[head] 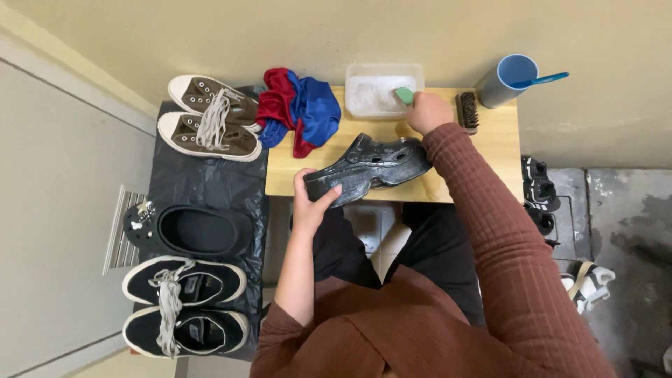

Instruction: Brushing the exterior and sole of a black shoe with a small brush and soapy water to clean it.

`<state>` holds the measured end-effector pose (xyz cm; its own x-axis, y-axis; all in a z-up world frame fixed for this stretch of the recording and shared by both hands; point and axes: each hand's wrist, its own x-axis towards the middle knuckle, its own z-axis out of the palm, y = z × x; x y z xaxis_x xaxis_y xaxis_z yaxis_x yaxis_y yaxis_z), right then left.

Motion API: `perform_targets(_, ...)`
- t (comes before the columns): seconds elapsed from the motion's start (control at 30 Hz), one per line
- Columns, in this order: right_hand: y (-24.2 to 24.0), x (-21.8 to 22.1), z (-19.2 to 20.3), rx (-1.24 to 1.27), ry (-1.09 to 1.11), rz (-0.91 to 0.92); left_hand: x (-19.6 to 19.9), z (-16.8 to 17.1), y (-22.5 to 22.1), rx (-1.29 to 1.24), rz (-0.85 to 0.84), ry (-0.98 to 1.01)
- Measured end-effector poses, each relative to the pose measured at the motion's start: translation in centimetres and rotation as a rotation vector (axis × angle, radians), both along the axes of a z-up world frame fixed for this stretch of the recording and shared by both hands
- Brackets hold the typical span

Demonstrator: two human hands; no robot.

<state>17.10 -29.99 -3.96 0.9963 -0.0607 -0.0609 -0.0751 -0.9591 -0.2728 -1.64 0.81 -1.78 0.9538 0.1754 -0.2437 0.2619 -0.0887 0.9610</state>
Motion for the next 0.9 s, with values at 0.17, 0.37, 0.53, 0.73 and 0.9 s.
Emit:
perform_targets(0.17, -1.3, -1.3, 2.0, 0.229, -0.107, -0.103, 0.8, -0.7, 0.3, 0.018, -0.027, 0.012)
perform_targets(0.37, -1.4, -3.6, 0.7, 0.220, -0.183, -0.072, 0.8, -0.8, 0.0, -0.008, 0.018, 0.032)
perform_targets(0.53, -1.7, -4.3, -0.9, 0.201, -0.294, -0.060, 0.2, -0.1, -0.4, 0.011, 0.047, 0.082)
perform_targets(0.73, -2.5, -4.2, -1.4, 0.386, -0.356, -0.074, -0.7, 1.7, -1.2, 0.023, 0.068, 0.059)
perform_targets(0.9, -3.0, -10.8, 2.3, 1.090, -0.276, -0.393, -0.4, 1.1, -1.3, 0.044, 0.082, 0.115)
